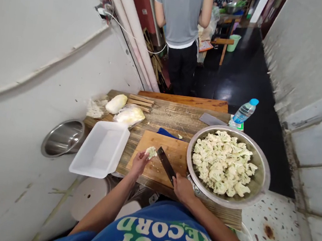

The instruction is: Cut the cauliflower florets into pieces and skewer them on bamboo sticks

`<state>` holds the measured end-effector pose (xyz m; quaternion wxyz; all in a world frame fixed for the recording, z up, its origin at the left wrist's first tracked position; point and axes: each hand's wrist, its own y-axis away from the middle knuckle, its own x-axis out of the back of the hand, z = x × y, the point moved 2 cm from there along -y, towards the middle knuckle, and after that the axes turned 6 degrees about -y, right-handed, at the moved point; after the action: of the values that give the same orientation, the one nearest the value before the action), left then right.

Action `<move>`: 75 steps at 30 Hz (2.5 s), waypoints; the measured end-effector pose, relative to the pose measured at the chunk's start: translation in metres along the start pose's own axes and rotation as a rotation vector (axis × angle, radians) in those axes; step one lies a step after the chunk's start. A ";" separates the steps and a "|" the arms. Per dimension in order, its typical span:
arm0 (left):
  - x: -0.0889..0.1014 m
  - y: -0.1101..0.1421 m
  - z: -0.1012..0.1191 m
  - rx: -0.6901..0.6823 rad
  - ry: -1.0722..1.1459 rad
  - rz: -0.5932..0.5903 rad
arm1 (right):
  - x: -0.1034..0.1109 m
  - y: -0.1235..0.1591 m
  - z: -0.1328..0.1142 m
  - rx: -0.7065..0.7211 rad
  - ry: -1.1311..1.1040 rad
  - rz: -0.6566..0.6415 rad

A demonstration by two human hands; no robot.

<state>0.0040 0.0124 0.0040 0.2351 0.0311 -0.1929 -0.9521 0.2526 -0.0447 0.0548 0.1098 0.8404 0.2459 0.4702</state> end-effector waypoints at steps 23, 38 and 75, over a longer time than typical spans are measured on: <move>-0.020 0.014 0.008 0.025 0.040 -0.068 | 0.009 -0.003 -0.011 0.005 0.028 -0.051; 0.007 0.003 0.012 -0.349 -0.573 0.040 | 0.009 0.003 -0.012 0.073 0.066 -0.071; 0.033 -0.001 -0.017 -0.264 -0.299 -0.068 | 0.006 -0.013 -0.009 0.029 -0.047 -0.066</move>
<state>-0.0231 -0.0080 -0.0106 0.1734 -0.1353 -0.0979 -0.9706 0.2434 -0.0305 0.0585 0.1188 0.8441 0.2776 0.4431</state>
